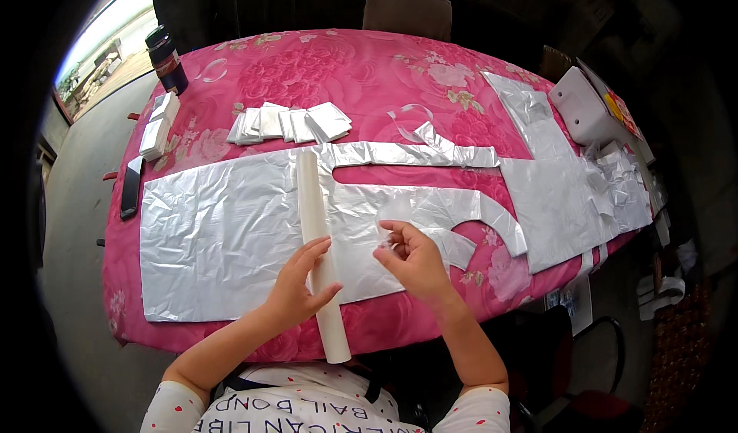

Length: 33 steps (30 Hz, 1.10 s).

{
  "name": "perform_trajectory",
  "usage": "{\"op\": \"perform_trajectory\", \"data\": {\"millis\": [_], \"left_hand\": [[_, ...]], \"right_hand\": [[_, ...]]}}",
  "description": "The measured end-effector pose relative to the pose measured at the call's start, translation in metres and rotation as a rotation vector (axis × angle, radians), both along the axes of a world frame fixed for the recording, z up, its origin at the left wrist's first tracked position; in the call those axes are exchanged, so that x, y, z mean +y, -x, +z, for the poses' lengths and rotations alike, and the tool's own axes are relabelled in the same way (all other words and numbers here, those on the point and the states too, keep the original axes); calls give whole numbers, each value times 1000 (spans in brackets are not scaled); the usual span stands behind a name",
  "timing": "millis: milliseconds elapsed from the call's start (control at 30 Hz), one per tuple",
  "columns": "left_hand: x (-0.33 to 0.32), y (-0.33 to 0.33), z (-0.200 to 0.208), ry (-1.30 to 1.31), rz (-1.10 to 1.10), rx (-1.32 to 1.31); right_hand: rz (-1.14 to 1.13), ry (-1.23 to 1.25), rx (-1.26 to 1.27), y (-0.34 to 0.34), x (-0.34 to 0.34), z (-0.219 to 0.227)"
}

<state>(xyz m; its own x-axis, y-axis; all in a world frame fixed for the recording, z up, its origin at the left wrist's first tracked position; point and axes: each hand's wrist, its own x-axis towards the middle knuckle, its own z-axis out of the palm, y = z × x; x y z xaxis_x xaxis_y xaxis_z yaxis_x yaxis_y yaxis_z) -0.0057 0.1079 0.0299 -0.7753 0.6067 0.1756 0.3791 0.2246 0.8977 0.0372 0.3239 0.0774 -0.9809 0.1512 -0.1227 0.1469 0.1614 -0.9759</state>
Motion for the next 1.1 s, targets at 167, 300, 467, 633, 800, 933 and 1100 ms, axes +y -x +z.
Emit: {"op": "perform_trajectory", "data": {"millis": [167, 300, 467, 633, 800, 933, 1100], "left_hand": [[-25, 6, 8, -267, 3, -1027], [-90, 30, -10, -140, 17, -1099], [-187, 63, -5, -26, 190, -1099], [-239, 91, 16, 257, 252, -983], [-252, 114, 23, 427, 284, -881], [-258, 123, 32, 662, 303, -693], [-209, 104, 40, 1019, 423, 608]], "right_hand": [[533, -123, 120, -33, -84, -9], [570, -403, 348, -52, -100, -5], [186, -901, 71, -81, -100, -10], [284, -736, -430, -89, -100, -20], [212, -559, -472, -90, -95, -24], [215, -510, -513, -90, -90, -19], [214, -540, -490, -94, -89, -21]]}}
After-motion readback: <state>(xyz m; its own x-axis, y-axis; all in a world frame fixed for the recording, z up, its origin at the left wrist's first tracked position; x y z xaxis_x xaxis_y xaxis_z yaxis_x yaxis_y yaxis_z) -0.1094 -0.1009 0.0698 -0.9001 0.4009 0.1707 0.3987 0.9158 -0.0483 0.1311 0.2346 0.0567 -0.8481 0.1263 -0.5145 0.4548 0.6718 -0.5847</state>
